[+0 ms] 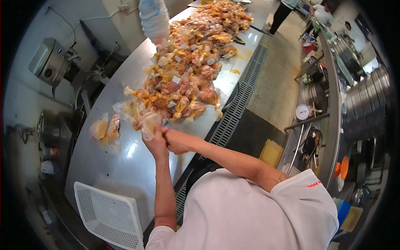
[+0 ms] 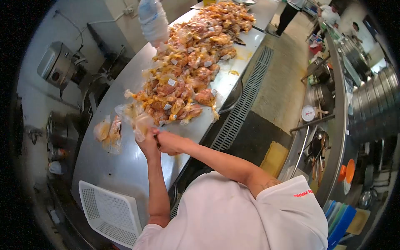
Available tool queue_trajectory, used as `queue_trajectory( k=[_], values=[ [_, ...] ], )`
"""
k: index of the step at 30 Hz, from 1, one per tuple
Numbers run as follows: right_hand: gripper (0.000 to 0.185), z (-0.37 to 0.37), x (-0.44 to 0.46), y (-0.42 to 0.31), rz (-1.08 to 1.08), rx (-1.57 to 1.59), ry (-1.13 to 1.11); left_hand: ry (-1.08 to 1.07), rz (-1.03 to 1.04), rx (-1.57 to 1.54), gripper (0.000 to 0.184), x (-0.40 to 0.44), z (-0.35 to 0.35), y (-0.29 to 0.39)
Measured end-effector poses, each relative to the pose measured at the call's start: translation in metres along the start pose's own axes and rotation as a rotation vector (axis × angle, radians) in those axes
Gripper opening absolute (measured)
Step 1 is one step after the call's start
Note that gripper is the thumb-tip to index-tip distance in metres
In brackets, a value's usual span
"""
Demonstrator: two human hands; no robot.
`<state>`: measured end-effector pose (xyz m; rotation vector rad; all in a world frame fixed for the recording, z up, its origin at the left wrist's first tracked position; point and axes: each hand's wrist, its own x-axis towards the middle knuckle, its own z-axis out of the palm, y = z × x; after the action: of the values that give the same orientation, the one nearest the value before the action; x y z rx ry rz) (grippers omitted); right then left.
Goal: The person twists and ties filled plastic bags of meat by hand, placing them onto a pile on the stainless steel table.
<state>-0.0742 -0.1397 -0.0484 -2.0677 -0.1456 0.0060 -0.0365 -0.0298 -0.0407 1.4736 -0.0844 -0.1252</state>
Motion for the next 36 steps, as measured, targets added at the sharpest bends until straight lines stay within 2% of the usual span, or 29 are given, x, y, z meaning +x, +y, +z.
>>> queue_trajectory(
  k=[1,2,3,4,6,8,10,11,12,13,14,15,17,18,20,21,22,23,24,25,26,27,29,30,32,33,34,35,36],
  values=[
    [0.022,-0.007,-0.007,0.002,-0.002,-0.032,-0.140,0.121,-0.015,-0.401,0.005,0.000,0.022,0.011],
    [0.023,-0.016,-0.012,0.003,-0.006,-0.068,-0.279,0.099,-0.011,-0.401,0.005,0.000,0.026,0.014],
    [0.020,-0.015,-0.014,0.022,-0.117,0.099,-0.209,0.056,-0.127,-0.559,0.008,0.001,0.027,0.017],
    [0.020,-0.020,-0.024,0.021,-0.119,0.096,-0.192,0.015,-0.249,-0.711,0.011,-0.001,0.031,0.026],
    [0.021,-0.028,-0.053,0.021,-0.124,0.867,-0.094,-0.053,-0.293,-0.734,0.015,-0.007,0.044,0.034],
    [0.027,-0.042,-0.074,0.029,-0.088,0.899,-0.136,-0.321,-0.337,-0.762,0.017,-0.010,0.057,0.036],
    [0.033,-0.058,-0.098,0.039,-0.048,0.928,-0.169,-0.353,-0.257,-0.746,0.018,-0.007,0.070,0.039],
    [0.035,-0.065,-0.111,0.044,0.074,0.843,-0.122,-0.367,-0.178,-0.736,0.020,-0.008,0.077,0.040],
    [0.038,-0.075,-0.126,0.043,0.199,0.759,-0.075,-0.387,-0.188,-0.735,0.020,-0.013,0.088,0.044],
    [0.036,-0.087,-0.144,0.039,0.175,0.422,0.071,-0.298,0.095,-0.415,0.025,-0.018,0.098,0.049],
    [0.036,-0.098,-0.161,0.042,0.181,0.420,0.092,-0.202,0.376,-0.096,0.032,-0.025,0.108,0.052],
    [0.031,-0.108,-0.181,0.045,0.184,0.334,0.188,-0.278,0.545,0.108,0.052,-0.035,0.116,0.052],
    [0.018,-0.123,-0.214,0.057,0.217,0.171,0.280,-0.702,0.846,0.443,0.060,-0.074,0.142,0.072],
    [0.018,-0.128,-0.230,0.059,0.227,0.173,0.288,-0.875,0.897,0.482,0.063,-0.103,0.163,0.085],
    [0.015,-0.138,-0.262,0.060,0.192,0.020,0.400,-0.908,1.074,0.666,0.048,-0.136,0.188,0.059],
    [0.013,-0.154,-0.277,0.047,0.180,-0.016,0.324,-0.920,1.134,0.723,0.042,-0.146,0.196,0.040],
    [0.013,-0.160,-0.293,0.048,0.188,-0.015,0.330,-1.102,0.899,0.872,0.035,-0.139,0.196,0.005],
    [0.011,-0.166,-0.309,0.050,0.141,-0.308,0.278,-1.272,0.649,1.012,0.028,-0.135,0.197,-0.013],
    [0.009,-0.168,-0.326,0.052,0.096,-0.598,0.221,-1.321,0.634,0.872,0.020,-0.139,0.197,-0.012],
    [0.009,-0.170,-0.344,0.055,0.033,-0.703,0.331,-1.360,0.546,0.878,0.019,-0.145,0.198,-0.005],
    [0.009,-0.172,-0.356,0.058,0.041,-0.699,0.337,-1.393,0.456,0.885,0.019,-0.153,0.198,0.001],
    [0.009,-0.175,-0.365,0.063,0.068,-0.633,0.460,-1.399,0.454,0.887,0.019,-0.165,0.199,0.002],
    [0.007,-0.179,-0.375,0.071,0.165,-0.435,0.637,-1.201,-0.040,0.490,0.021,-0.193,0.203,0.003],
    [0.007,-0.181,-0.375,0.068,0.167,-0.433,0.641,-1.204,-0.040,0.493,0.021,-0.216,0.208,0.007],
    [0.006,-0.182,-0.369,0.053,0.064,0.186,0.887,-1.240,-0.441,-0.190,0.023,-0.263,0.217,0.012],
    [0.006,-0.180,-0.370,0.052,0.043,0.484,0.753,-1.239,-0.441,-0.196,0.023,-0.267,0.218,0.004],
    [0.008,-0.182,-0.370,0.043,-0.082,0.652,0.612,-1.335,-0.444,-0.123,0.022,-0.266,0.218,-0.013],
    [0.009,-0.184,-0.373,0.034,0.030,0.747,0.479,-1.429,-0.444,-0.046,0.021,-0.263,0.218,-0.029],
    [0.012,-0.183,-0.371,0.026,0.018,0.660,0.441,-1.138,-0.370,-0.055,0.018,-0.253,0.222,-0.045]
  ],
)
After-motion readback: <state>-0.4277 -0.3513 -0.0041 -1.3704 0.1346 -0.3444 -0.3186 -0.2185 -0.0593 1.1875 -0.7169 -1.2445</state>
